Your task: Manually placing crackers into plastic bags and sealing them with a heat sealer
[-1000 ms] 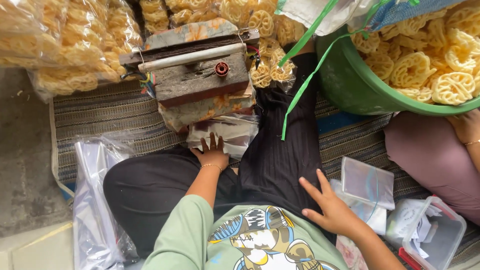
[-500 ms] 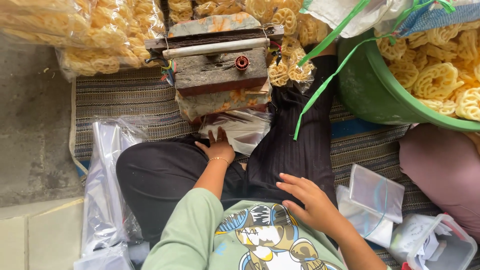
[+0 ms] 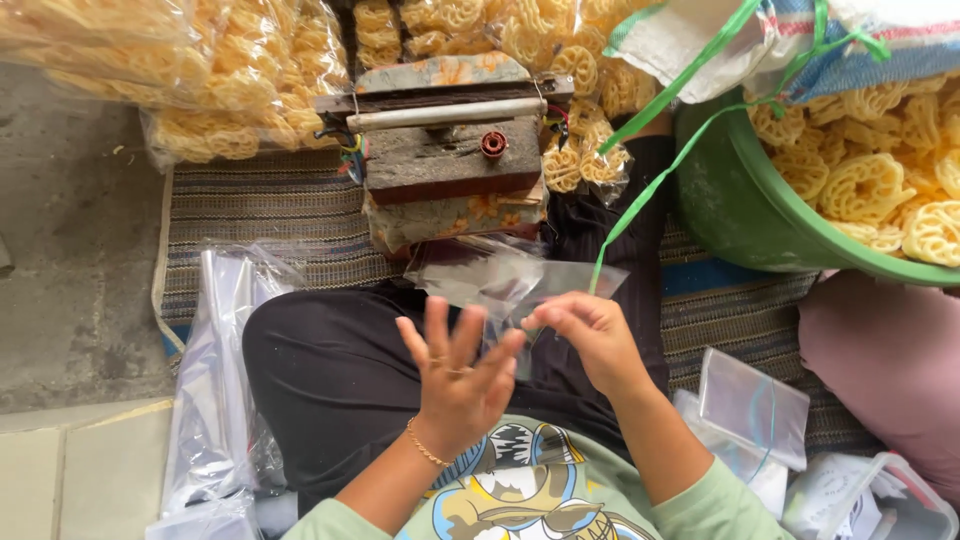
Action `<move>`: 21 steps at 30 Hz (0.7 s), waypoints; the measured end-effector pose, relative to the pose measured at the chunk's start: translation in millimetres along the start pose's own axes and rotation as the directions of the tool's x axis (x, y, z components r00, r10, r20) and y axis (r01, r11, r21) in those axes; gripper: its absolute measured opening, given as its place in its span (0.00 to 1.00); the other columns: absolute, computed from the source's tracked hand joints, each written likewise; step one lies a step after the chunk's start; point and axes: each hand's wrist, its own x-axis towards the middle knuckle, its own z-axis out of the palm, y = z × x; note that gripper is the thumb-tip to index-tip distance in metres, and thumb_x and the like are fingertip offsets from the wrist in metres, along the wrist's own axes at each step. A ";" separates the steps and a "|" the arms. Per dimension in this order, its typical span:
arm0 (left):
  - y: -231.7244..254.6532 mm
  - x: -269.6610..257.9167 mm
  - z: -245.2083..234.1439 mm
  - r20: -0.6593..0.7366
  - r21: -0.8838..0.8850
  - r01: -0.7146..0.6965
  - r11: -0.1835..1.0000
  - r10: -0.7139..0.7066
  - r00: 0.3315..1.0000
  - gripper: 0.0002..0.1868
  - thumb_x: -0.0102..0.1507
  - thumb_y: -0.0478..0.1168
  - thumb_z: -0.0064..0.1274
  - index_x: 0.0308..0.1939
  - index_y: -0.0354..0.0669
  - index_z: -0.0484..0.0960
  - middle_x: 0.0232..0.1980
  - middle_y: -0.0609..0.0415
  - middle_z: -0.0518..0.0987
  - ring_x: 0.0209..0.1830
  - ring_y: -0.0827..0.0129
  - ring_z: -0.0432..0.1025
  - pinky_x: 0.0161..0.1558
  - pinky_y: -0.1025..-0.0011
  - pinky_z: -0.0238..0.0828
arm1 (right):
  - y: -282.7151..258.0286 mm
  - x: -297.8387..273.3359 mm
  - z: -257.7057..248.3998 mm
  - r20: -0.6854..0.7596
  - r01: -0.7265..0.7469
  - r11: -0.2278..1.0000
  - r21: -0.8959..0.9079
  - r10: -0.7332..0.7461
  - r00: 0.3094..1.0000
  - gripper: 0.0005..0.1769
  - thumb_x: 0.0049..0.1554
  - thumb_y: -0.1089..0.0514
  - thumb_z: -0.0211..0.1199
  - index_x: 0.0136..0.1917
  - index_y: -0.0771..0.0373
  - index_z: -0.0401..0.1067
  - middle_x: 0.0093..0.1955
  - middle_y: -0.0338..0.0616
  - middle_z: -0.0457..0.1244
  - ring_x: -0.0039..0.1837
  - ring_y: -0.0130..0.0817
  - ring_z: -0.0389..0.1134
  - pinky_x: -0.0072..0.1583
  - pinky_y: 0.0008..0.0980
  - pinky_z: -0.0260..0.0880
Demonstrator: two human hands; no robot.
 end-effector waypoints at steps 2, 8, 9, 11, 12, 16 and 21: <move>-0.1 13.9 -12.1 0.042 -0.118 0.194 0.974 -0.191 0.981 0.42 0.65 0.45 0.58 0.80 0.57 0.54 0.86 0.51 0.44 0.87 0.48 0.34 0.79 0.37 0.22 | -8.1 1.9 1.0 0.009 -0.019 0.970 0.243 0.018 1.000 0.09 0.62 0.62 0.60 0.49 0.70 0.78 0.47 0.52 0.72 0.52 0.38 0.72 0.59 0.32 0.72; -13.4 22.6 -17.7 0.760 -0.633 0.711 -0.307 -0.421 0.495 0.41 0.58 0.30 0.57 0.75 0.39 0.60 0.59 0.44 0.77 0.56 0.61 0.73 0.57 0.67 0.69 | -18.4 -2.5 0.2 -0.067 -0.024 0.786 0.618 0.082 0.994 0.15 0.65 0.57 0.55 0.58 0.69 0.75 0.56 0.56 0.70 0.58 0.46 0.71 0.65 0.54 0.69; -11.7 24.6 -22.6 0.851 -0.516 0.700 -0.494 -0.390 0.351 0.33 0.58 0.30 0.55 0.69 0.38 0.71 0.56 0.45 0.79 0.57 0.56 0.76 0.54 0.64 0.72 | -18.6 -3.6 0.1 -0.116 -0.013 0.783 0.622 0.109 0.987 0.16 0.66 0.57 0.54 0.60 0.70 0.73 0.58 0.57 0.69 0.59 0.46 0.71 0.65 0.55 0.70; -12.7 21.4 -20.1 0.825 -0.558 0.684 -0.471 -0.400 0.398 0.30 0.59 0.30 0.56 0.66 0.34 0.72 0.51 0.42 0.81 0.53 0.55 0.78 0.55 0.63 0.74 | -12.0 -4.9 -1.1 -0.111 -0.016 0.772 0.635 0.111 0.988 0.17 0.66 0.57 0.53 0.62 0.70 0.72 0.59 0.57 0.69 0.60 0.46 0.71 0.64 0.52 0.70; -13.4 20.6 -17.6 0.801 -0.595 0.666 -0.450 -0.403 0.442 0.27 0.59 0.30 0.57 0.63 0.31 0.74 0.47 0.39 0.84 0.49 0.55 0.80 0.56 0.62 0.75 | -8.9 -5.6 -2.7 -0.111 -0.015 0.762 0.647 0.114 0.987 0.18 0.66 0.58 0.52 0.64 0.70 0.72 0.61 0.56 0.68 0.61 0.46 0.71 0.64 0.49 0.71; -16.6 32.0 -33.4 0.802 -0.581 0.703 -0.411 -0.436 0.408 0.29 0.57 0.31 0.59 0.62 0.23 0.76 0.47 0.33 0.83 0.46 0.50 0.79 0.55 0.59 0.78 | -0.8 -7.7 -11.7 -0.117 -0.035 0.778 0.627 0.138 0.984 0.17 0.66 0.57 0.52 0.63 0.68 0.73 0.61 0.58 0.69 0.59 0.47 0.72 0.61 0.47 0.73; -40.0 21.9 -54.5 0.554 -0.830 0.481 -0.282 -0.513 0.656 0.20 0.59 0.28 0.61 0.55 0.32 0.79 0.36 0.47 0.82 0.34 0.61 0.80 0.38 0.72 0.79 | -21.3 0.3 -63.4 -0.380 0.167 0.841 0.514 0.050 0.923 0.25 0.61 0.59 0.55 0.71 0.60 0.62 0.65 0.51 0.65 0.59 0.44 0.70 0.56 0.45 0.72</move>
